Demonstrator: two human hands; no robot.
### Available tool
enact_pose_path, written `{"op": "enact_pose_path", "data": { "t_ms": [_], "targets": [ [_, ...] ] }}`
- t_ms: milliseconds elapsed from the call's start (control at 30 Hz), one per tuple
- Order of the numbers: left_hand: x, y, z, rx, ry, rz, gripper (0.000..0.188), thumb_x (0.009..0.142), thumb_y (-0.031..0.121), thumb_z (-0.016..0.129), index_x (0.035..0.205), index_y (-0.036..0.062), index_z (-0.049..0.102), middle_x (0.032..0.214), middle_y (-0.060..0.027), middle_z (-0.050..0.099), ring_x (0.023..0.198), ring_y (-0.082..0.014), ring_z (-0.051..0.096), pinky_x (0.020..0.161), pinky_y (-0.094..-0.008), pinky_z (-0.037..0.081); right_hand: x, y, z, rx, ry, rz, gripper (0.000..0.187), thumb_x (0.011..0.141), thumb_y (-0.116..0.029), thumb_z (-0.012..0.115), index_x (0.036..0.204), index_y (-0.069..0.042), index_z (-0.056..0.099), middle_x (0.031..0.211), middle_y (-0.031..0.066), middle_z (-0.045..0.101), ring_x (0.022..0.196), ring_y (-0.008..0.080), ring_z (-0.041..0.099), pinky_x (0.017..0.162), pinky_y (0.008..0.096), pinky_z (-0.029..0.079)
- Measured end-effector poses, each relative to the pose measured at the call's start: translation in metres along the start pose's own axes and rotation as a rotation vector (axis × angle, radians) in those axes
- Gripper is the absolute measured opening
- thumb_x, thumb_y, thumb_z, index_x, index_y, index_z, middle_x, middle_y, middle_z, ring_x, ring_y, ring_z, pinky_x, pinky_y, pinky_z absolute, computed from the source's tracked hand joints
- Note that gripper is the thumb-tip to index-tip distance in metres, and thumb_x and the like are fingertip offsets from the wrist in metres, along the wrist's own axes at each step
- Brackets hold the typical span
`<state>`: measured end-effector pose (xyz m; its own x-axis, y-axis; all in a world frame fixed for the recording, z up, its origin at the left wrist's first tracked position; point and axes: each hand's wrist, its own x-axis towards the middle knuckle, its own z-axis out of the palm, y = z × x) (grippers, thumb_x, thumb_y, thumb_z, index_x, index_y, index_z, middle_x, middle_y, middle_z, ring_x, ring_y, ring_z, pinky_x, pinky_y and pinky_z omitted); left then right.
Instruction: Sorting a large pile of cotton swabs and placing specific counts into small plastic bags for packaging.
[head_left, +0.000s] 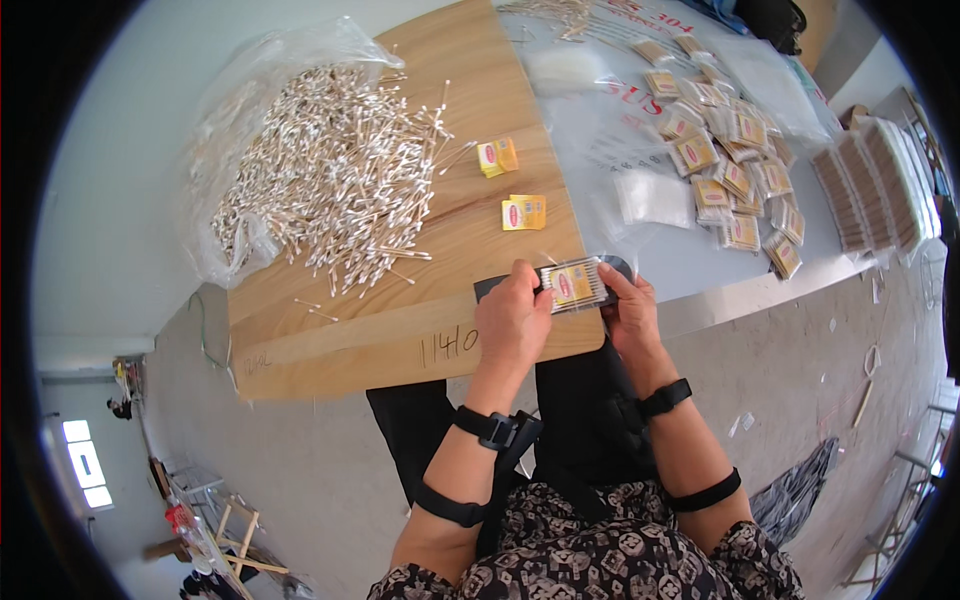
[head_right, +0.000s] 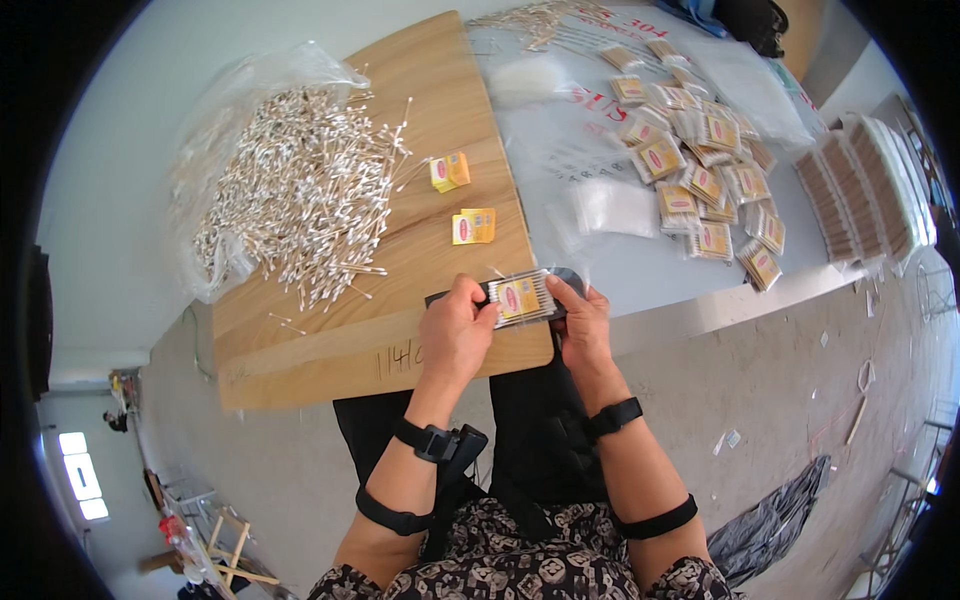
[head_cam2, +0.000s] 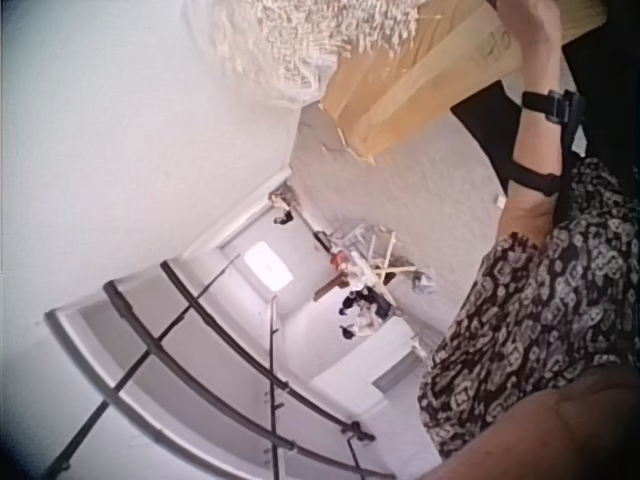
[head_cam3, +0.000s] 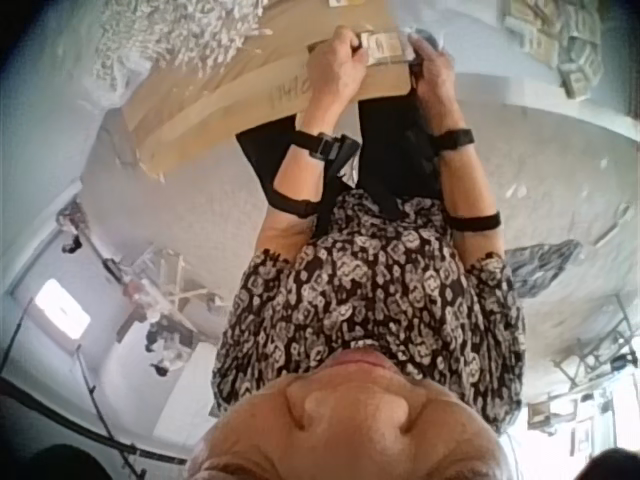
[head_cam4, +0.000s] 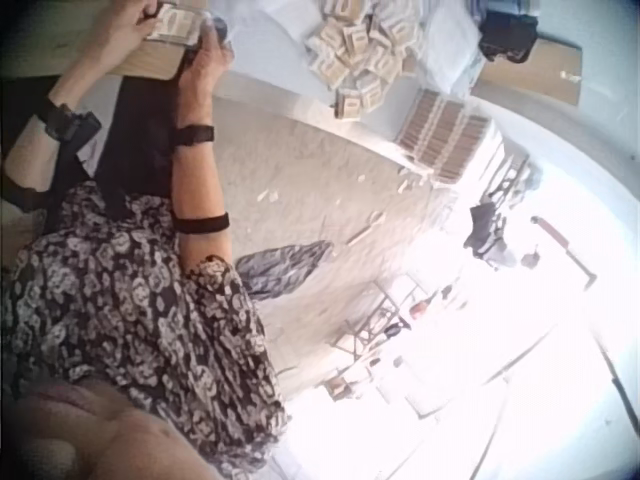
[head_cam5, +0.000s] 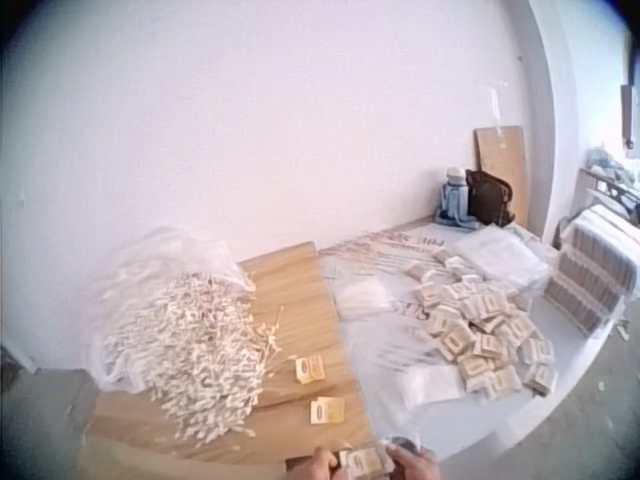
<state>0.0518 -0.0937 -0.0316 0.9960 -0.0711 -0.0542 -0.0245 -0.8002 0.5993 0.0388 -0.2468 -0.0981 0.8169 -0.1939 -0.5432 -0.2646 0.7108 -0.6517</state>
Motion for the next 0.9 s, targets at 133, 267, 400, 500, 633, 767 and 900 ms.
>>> {"op": "enact_pose_path", "data": {
  "t_ms": [133, 267, 400, 500, 633, 767, 900],
  "targets": [
    [-0.001, -0.002, 0.005, 0.021, 0.083, 0.055, 0.022, 0.082, 0.015, 0.070, 0.088, 0.0060, 0.052, 0.070, -0.0153, 0.063, 0.071, -0.0382, 0.064, 0.061, -0.0484, 0.047, 0.002, -0.001, -0.008, -0.042, -0.010, -0.017, 0.011, 0.083, -0.016, 0.076, 0.087, -0.010, 0.068, 0.072, -0.0041, 0.064, 0.053, 0.0038, 0.054, 0.043, 0.0187, 0.034],
    [-0.004, -0.023, -0.002, -0.094, 0.250, 0.124, 0.017, 0.081, 0.011, 0.070, 0.085, 0.0059, 0.055, 0.068, -0.0149, 0.061, 0.066, -0.0370, 0.062, 0.059, -0.0452, 0.047, -0.005, -0.014, -0.020, -0.211, 0.011, -0.103, 0.014, 0.085, -0.018, 0.075, 0.091, -0.008, 0.067, 0.073, -0.0054, 0.062, 0.057, 0.0029, 0.051, 0.048, 0.0177, 0.036],
    [-0.012, -0.057, -0.023, -0.153, 0.310, 0.062, 0.013, 0.080, 0.008, 0.068, 0.081, 0.0060, 0.054, 0.073, -0.0134, 0.059, 0.068, -0.0352, 0.060, 0.060, -0.0444, 0.048, -0.009, -0.020, -0.033, -0.500, 0.194, -0.458, 0.026, 0.087, -0.017, 0.073, 0.103, 0.002, 0.064, 0.090, 0.0012, 0.062, 0.072, 0.0083, 0.050, 0.068, 0.0222, 0.042],
    [-0.023, -0.086, -0.039, -0.173, 0.346, 0.046, 0.011, 0.079, 0.004, 0.066, 0.080, 0.0059, 0.055, 0.073, -0.0129, 0.059, 0.068, -0.0333, 0.060, 0.060, -0.0430, 0.048, -0.018, -0.023, -0.030, -0.805, 0.246, -0.737, 0.023, 0.089, -0.016, 0.070, 0.104, 0.000, 0.064, 0.088, -0.0004, 0.062, 0.077, 0.0076, 0.052, 0.074, 0.0230, 0.043],
    [-0.036, -0.099, -0.045, -0.239, 0.389, -0.015, 0.013, 0.078, 0.000, 0.066, 0.081, 0.0048, 0.054, 0.073, -0.0116, 0.058, 0.066, -0.0326, 0.059, 0.059, -0.0423, 0.047, -0.036, -0.023, -0.004, -0.904, 0.027, -0.781, 0.014, 0.086, -0.003, 0.068, 0.099, -0.001, 0.065, 0.087, 0.0010, 0.059, 0.073, 0.0092, 0.049, 0.067, 0.0242, 0.043],
    [-0.040, -0.109, -0.047, -0.179, 0.432, 0.073, 0.019, 0.073, -0.004, 0.067, 0.085, 0.0037, 0.054, 0.081, -0.0116, 0.057, 0.078, -0.0332, 0.059, 0.066, -0.0430, 0.047, -0.051, -0.014, 0.032, -1.027, -0.182, -0.745, 0.004, 0.085, -0.001, 0.066, 0.089, -0.001, 0.065, 0.077, 0.0022, 0.058, 0.065, 0.0089, 0.049, 0.061, 0.0239, 0.043],
    [-0.042, -0.121, -0.058, -0.021, 0.468, 0.108, 0.031, 0.070, -0.005, 0.067, 0.098, 0.0032, 0.055, 0.103, -0.0126, 0.057, 0.102, -0.0359, 0.054, 0.083, -0.0456, 0.046, -0.061, 0.008, 0.068, -1.107, -0.416, -0.608, 0.006, 0.083, -0.001, 0.068, 0.088, 0.000, 0.065, 0.077, 0.0062, 0.060, 0.066, 0.0117, 0.055, 0.061, 0.0262, 0.045]
  ]
}}
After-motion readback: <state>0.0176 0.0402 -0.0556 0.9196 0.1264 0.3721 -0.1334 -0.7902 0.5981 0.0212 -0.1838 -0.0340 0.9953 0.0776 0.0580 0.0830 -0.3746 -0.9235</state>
